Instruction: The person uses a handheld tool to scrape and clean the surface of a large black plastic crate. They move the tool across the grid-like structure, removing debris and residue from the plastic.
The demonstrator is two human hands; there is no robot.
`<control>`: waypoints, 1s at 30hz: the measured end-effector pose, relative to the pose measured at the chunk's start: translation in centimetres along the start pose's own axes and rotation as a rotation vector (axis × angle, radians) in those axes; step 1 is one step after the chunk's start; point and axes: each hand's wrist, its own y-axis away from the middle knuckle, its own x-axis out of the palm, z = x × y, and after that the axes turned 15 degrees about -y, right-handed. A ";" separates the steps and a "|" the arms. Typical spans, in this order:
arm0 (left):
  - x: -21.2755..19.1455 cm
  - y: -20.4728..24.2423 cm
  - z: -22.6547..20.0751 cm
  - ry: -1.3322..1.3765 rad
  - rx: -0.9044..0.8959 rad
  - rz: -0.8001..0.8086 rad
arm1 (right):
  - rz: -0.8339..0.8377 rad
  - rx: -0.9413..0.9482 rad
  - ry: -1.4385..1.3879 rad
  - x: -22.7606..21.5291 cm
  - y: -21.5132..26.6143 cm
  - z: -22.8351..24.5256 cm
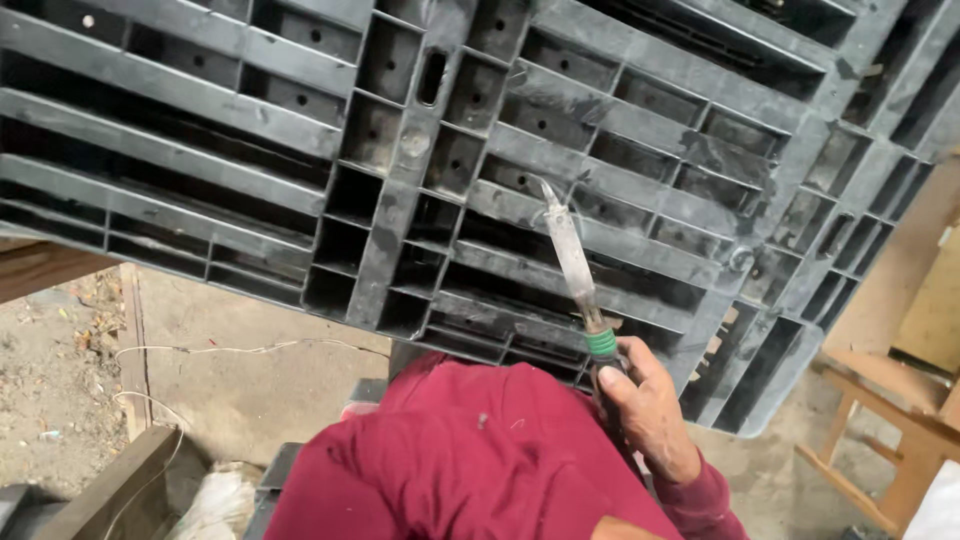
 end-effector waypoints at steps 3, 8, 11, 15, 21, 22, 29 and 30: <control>0.1 0.7 0.0 -0.008 -0.018 -0.008 | 0.017 -0.015 0.008 0.7 -0.6 0.1; -0.2 2.2 0.4 0.031 -0.035 0.045 | 0.064 -0.093 -0.147 3.1 -0.3 0.8; -1.6 1.3 0.1 0.081 -0.005 0.099 | 0.078 -0.133 -0.216 4.2 0.1 1.0; -2.6 -1.2 -1.0 0.243 0.036 0.198 | 0.197 -0.218 -0.358 4.0 1.1 -1.7; -2.2 3.1 6.7 0.038 -0.442 -0.363 | -0.184 -0.238 0.225 2.0 1.8 -3.6; -2.1 4.1 7.5 0.066 -0.614 -0.342 | -0.247 -0.183 0.290 2.0 1.5 -3.3; 3.3 6.5 8.7 0.007 -0.940 -0.344 | -0.093 -0.371 0.834 1.2 2.0 -1.2; 4.0 6.5 8.6 0.011 -0.961 -0.360 | -0.053 -0.419 0.856 0.9 1.8 -1.0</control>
